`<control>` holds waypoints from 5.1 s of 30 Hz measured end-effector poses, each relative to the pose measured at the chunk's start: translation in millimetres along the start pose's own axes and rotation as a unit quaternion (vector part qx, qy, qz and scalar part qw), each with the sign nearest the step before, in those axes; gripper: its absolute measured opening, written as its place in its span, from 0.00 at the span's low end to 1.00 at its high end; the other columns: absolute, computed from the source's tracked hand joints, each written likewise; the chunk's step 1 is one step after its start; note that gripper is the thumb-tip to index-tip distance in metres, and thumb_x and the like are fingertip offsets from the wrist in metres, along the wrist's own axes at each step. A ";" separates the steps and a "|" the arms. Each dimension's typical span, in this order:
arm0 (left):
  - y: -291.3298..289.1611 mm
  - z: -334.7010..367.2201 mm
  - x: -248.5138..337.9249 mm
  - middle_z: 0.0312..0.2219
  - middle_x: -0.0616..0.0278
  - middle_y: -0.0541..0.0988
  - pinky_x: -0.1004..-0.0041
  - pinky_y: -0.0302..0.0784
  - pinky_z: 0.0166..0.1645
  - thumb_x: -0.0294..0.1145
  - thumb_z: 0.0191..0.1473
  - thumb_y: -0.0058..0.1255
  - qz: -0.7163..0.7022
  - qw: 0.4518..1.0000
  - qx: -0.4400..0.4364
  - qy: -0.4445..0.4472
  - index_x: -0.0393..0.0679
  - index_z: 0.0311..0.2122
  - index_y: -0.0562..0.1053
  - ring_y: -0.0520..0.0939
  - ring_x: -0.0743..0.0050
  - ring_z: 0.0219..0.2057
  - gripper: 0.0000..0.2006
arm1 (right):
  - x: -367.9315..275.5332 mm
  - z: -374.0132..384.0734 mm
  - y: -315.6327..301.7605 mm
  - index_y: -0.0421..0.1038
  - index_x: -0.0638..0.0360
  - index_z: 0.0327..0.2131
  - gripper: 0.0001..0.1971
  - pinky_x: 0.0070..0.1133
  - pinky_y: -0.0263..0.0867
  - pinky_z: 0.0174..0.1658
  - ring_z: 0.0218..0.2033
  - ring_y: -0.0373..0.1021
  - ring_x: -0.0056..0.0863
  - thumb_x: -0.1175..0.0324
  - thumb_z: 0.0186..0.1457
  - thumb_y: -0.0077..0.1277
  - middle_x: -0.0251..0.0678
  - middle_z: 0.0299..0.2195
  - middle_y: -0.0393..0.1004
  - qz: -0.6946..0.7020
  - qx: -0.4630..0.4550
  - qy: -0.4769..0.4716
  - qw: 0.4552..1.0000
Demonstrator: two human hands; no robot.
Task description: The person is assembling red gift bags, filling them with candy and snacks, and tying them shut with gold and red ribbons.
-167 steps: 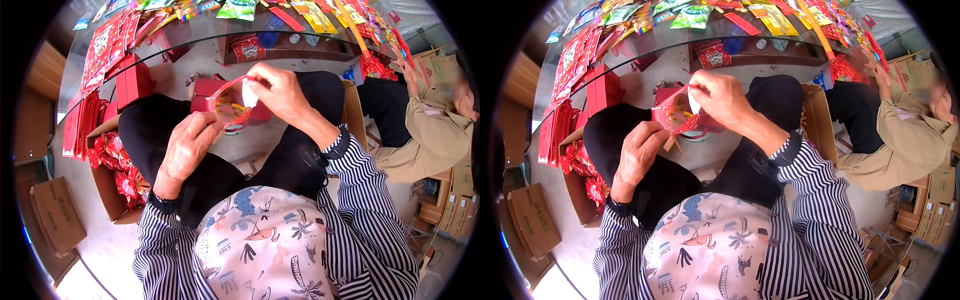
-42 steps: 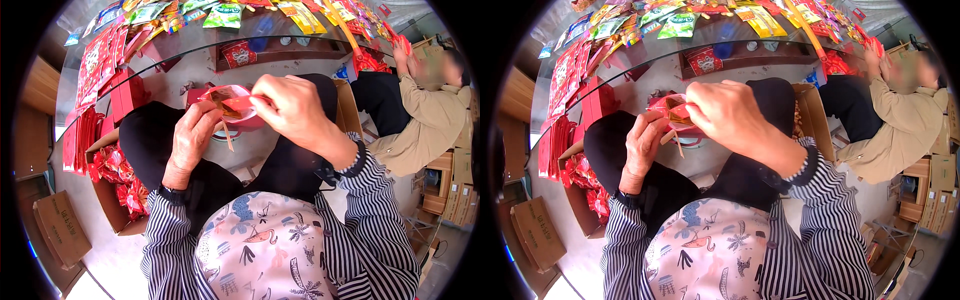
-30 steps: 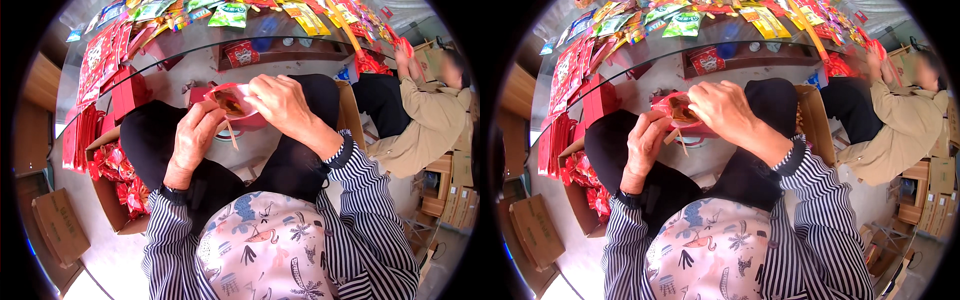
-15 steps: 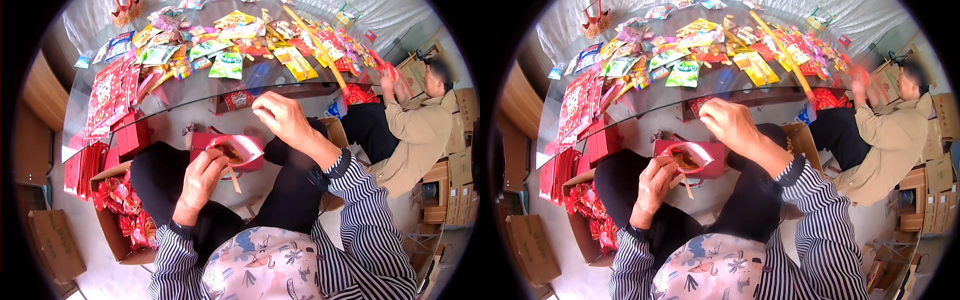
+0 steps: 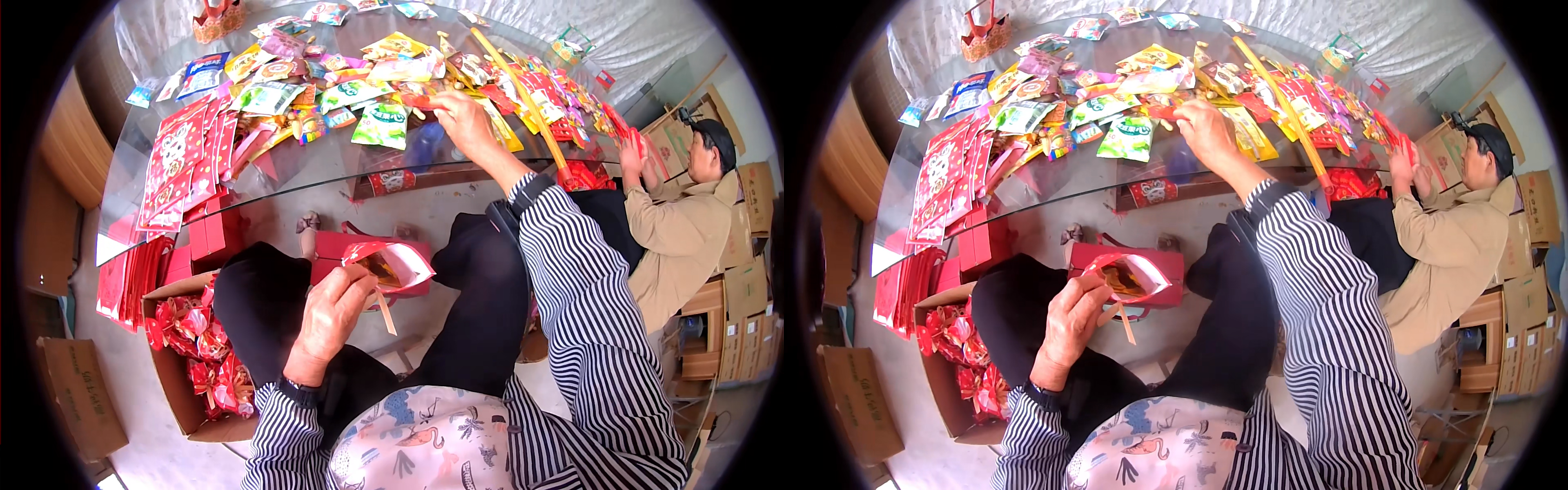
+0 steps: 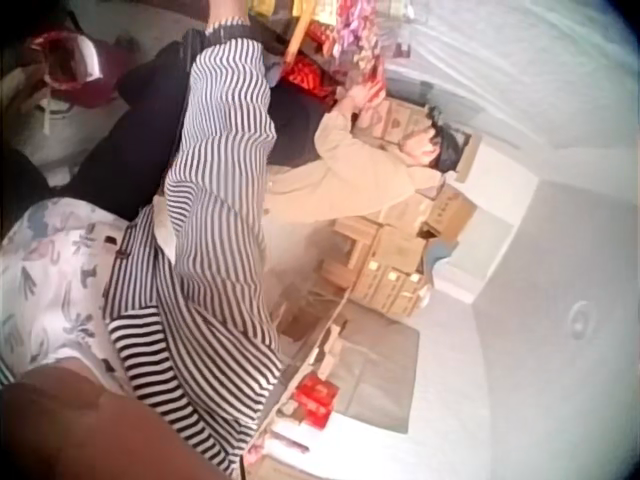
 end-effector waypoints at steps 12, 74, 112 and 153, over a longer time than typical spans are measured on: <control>-0.6 -3.7 -3.0 0.34 0.57 0.75 0.67 0.78 0.34 0.17 0.37 0.58 -0.023 0.999 -0.005 -0.038 0.39 0.37 0.75 0.80 0.57 0.32 0.16 | 29.9 61.9 41.5 0.72 0.60 0.48 0.33 0.37 0.66 0.50 0.48 0.70 0.46 0.43 0.45 0.56 0.51 0.46 0.73 -0.123 -0.133 0.223 0.958; 7.7 -6.2 -2.9 0.34 0.57 0.75 0.70 0.78 0.34 0.14 0.42 0.56 0.000 1.000 0.021 -0.017 0.38 0.37 0.75 0.80 0.61 0.32 0.13 | -173.8 -115.6 -51.9 0.71 0.64 0.43 0.12 0.18 0.68 0.36 0.31 0.73 0.19 0.78 0.53 0.52 0.35 0.37 0.73 0.290 -0.239 0.072 0.924; 1.8 -5.6 -0.3 0.32 0.58 0.74 0.68 0.77 0.32 0.18 0.37 0.61 0.004 1.000 0.023 -0.013 0.39 0.36 0.74 0.80 0.59 0.30 0.16 | -41.6 -63.4 -27.7 0.69 0.60 0.37 0.10 0.21 0.67 0.39 0.37 0.71 0.29 0.82 0.51 0.51 0.36 0.38 0.70 0.065 -0.072 -0.064 0.993; -8.9 11.2 -6.6 0.45 0.55 0.74 0.68 0.77 0.38 0.18 0.48 0.55 0.097 0.992 -0.085 -0.010 0.40 0.37 0.74 0.79 0.60 0.35 0.09 | -150.1 -169.3 -45.6 0.72 0.59 0.31 0.07 0.28 0.66 0.35 0.32 0.70 0.34 0.76 0.45 0.56 0.35 0.30 0.69 0.059 -0.137 -0.102 0.984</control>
Point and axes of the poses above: each hand's wrist, its own z-axis towards the middle knuckle, its own y-axis out of the palm, x = y × z, the point moved 2 cm from there along z, towards the middle knuckle
